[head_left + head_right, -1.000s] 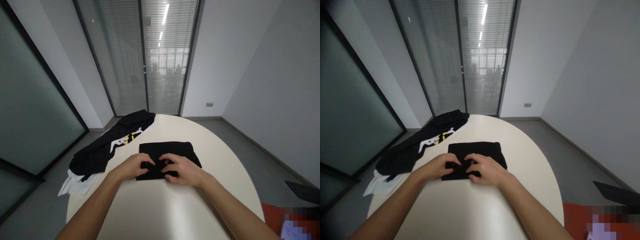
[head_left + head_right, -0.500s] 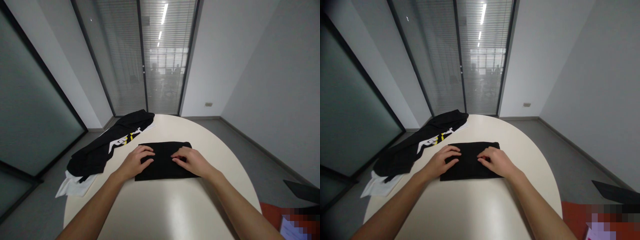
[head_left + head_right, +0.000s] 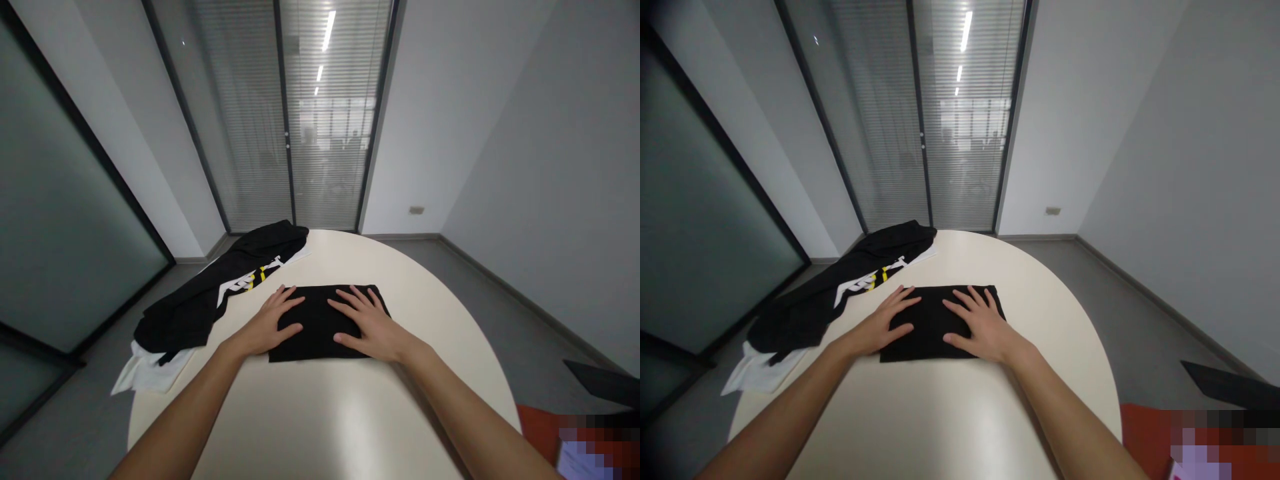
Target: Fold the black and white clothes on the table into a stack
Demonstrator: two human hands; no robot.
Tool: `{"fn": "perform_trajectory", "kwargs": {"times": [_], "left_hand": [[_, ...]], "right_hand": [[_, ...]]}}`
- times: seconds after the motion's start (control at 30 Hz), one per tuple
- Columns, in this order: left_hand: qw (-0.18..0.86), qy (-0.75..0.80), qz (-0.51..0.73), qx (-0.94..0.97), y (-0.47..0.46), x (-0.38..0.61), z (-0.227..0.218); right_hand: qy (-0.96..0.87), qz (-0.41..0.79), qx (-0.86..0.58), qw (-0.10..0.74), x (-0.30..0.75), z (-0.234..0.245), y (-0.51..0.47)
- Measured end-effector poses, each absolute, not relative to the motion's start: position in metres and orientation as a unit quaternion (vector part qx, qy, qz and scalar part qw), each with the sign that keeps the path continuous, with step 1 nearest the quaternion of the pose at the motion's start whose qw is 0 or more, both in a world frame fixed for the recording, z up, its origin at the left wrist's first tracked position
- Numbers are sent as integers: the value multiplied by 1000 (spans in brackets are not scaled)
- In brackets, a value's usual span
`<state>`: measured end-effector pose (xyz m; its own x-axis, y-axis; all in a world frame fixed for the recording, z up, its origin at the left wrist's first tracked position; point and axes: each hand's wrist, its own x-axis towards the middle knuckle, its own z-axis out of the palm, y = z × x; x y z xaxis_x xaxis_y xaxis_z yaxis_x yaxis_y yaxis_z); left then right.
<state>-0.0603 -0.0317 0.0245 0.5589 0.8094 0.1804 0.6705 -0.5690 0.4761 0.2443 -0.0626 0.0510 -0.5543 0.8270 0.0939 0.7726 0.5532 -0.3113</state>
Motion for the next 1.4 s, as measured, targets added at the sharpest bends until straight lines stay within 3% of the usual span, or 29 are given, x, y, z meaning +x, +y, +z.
{"fn": "perform_trajectory", "kwargs": {"times": [0.17, 0.37, 0.5, 0.7, 0.97, 1.17, 1.3, 1.4], "left_hand": [[202, 495, 297, 791, -11, -67, 7], [219, 488, 351, 769, -1, -68, 2], [204, 502, 347, 766, -5, -67, 13], [180, 562, 297, 751, -19, -65, 31], [394, 546, 164, 721, -43, -65, 57], [295, 566, 275, 719, -36, -57, 41], [330, 552, 262, 720, -34, -56, 34], [417, 532, 246, 695, -36, -58, 36]], "right_hand": [[-923, 127, -346, 112, 232, 62, -70], [-915, 116, -384, 52, 230, 58, -78], [-895, 47, -443, 7, 233, 49, -84], [-892, -41, -449, 39, 249, 39, -67], [-778, -69, -621, 69, 287, 47, -40], [-593, 79, -799, 51, 292, 58, -42], [-613, 221, -754, 85, 291, 49, -36], [-627, 291, -709, 140, 290, 37, -30]]}}
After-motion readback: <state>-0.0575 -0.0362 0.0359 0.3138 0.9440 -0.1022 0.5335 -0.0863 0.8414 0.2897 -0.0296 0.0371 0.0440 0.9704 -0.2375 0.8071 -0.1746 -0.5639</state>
